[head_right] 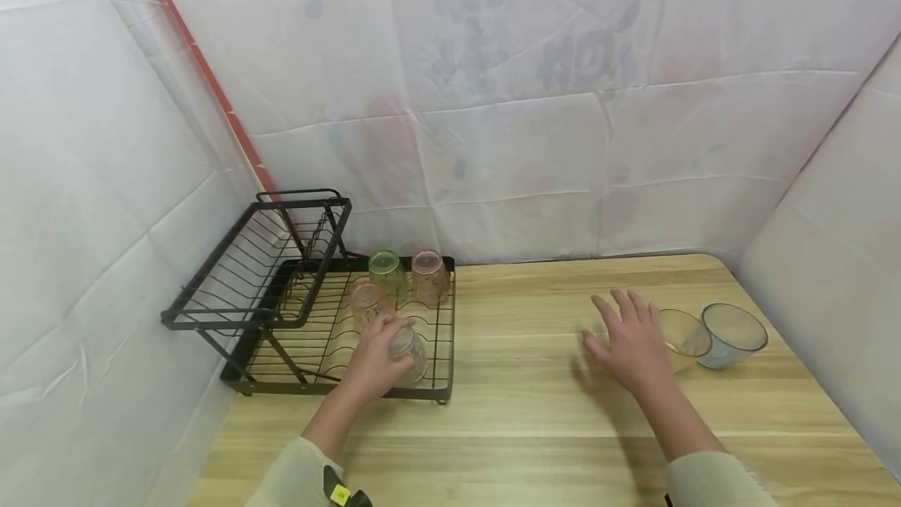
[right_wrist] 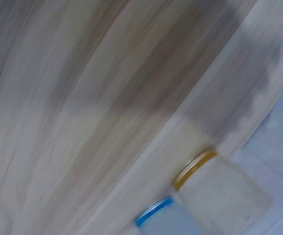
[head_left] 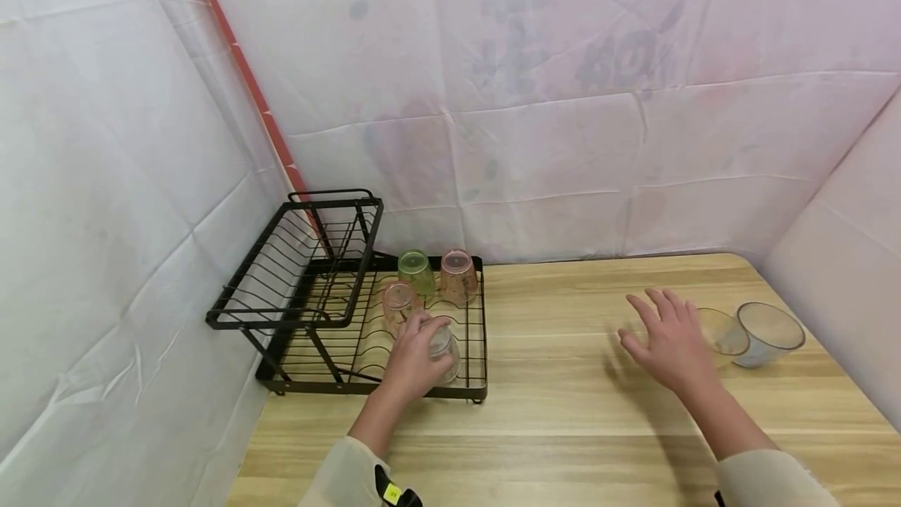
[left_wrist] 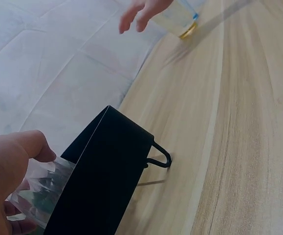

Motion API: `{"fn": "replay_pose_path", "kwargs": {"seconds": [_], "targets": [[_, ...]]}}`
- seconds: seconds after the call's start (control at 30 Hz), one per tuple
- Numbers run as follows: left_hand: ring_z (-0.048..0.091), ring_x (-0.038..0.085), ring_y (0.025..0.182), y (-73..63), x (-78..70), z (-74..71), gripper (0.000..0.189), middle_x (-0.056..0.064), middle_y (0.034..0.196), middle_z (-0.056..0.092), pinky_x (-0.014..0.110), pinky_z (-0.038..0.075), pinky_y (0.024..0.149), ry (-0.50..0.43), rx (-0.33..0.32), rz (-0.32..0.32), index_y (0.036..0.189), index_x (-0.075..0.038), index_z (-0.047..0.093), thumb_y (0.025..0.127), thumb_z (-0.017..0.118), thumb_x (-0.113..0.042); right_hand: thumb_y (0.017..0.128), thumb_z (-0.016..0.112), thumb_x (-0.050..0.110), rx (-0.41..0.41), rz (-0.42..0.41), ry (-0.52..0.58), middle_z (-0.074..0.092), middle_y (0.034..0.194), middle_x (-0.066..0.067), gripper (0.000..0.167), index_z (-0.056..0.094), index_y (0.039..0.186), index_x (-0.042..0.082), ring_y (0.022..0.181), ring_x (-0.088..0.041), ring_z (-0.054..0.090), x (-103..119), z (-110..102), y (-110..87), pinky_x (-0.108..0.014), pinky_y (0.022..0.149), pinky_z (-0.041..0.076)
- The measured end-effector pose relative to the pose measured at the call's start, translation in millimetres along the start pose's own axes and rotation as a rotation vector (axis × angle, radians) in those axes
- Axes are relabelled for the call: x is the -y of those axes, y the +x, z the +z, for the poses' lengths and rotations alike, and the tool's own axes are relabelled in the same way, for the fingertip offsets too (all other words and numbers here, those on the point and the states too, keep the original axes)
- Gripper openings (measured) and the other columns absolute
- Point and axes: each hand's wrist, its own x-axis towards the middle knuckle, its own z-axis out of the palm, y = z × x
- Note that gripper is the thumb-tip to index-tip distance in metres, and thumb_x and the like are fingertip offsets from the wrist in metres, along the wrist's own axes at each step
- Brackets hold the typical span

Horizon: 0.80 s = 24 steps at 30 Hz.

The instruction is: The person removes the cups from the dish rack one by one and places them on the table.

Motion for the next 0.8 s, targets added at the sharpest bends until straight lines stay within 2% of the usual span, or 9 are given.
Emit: {"fn": "replay_pose_path", "kwargs": {"seconds": [0.07, 0.23, 0.33, 0.5, 0.67, 0.8], "targets": [[0.048, 0.031, 0.121, -1.5, 1.6, -0.4, 0.06, 0.004, 0.132, 0.05, 0.05, 0.048, 0.087, -0.025, -0.011, -0.009, 0.131, -0.025, 0.062, 0.073, 0.073, -0.017, 0.085, 0.068, 0.031, -0.015, -0.014, 0.048, 0.044, 0.136, -0.03, 0.057, 0.052, 0.133, 0.005, 0.128, -0.052, 0.034, 10.6, 3.7, -0.2, -0.071, 0.108, 0.018], [0.047, 0.031, 0.127, -5.2, 5.2, -2.5, 0.061, 0.002, 0.137, 0.048, 0.051, 0.048, 0.095, -0.107, -0.033, -0.07, 0.134, -0.026, 0.06, 0.075, 0.072, -0.017, 0.083, 0.071, 0.026, -0.028, -0.02, 0.145, 0.046, 0.135, -0.028, 0.059, 0.052, 0.134, 0.005, 0.125, -0.049, 0.04, 38.4, 11.4, -2.2, -0.065, 0.102, 0.031], [0.047, 0.031, 0.128, -8.1, 7.2, -4.3, 0.058, 0.001, 0.139, 0.047, 0.052, 0.047, 0.098, -0.16, -0.056, -0.117, 0.135, -0.028, 0.058, 0.079, 0.073, -0.021, 0.083, 0.073, 0.024, -0.005, -0.002, 0.2, 0.045, 0.138, -0.027, 0.06, 0.051, 0.137, 0.006, 0.125, -0.049, 0.041, 56.0, 14.5, -4.9, -0.064, 0.097, 0.036], [0.053, 0.03, 0.121, -13.0, 9.4, -7.6, 0.057, -0.002, 0.137, 0.048, 0.055, 0.05, 0.094, -0.247, -0.104, -0.192, 0.135, -0.036, 0.055, 0.083, 0.075, -0.026, 0.088, 0.072, 0.024, 0.042, 0.04, 0.285, 0.043, 0.142, -0.026, 0.06, 0.049, 0.141, 0.007, 0.127, -0.049, 0.04, 82.1, 19.3, -8.0, -0.068, 0.092, 0.04], [0.054, 0.03, 0.121, -17.1, 10.3, -7.6, 0.056, -0.001, 0.135, 0.05, 0.058, 0.049, 0.094, -0.299, -0.131, -0.177, 0.135, -0.034, 0.053, 0.085, 0.075, -0.027, 0.091, 0.069, 0.025, 0.065, 0.103, 0.392, 0.043, 0.144, -0.024, 0.059, 0.047, 0.143, 0.007, 0.13, -0.048, 0.04, 104.6, 23.3, -12.2, -0.068, 0.095, 0.039], [0.052, 0.03, 0.124, -20.1, 9.7, -5.8, 0.052, 0.002, 0.135, 0.051, 0.057, 0.048, 0.095, -0.36, -0.148, -0.176, 0.134, -0.033, 0.054, 0.086, 0.074, -0.026, 0.093, 0.068, 0.024, 0.074, 0.122, 0.492, 0.044, 0.144, -0.022, 0.058, 0.046, 0.144, 0.007, 0.132, -0.044, 0.04, 123.5, 26.9, -16.0, -0.067, 0.099, 0.037]]}}
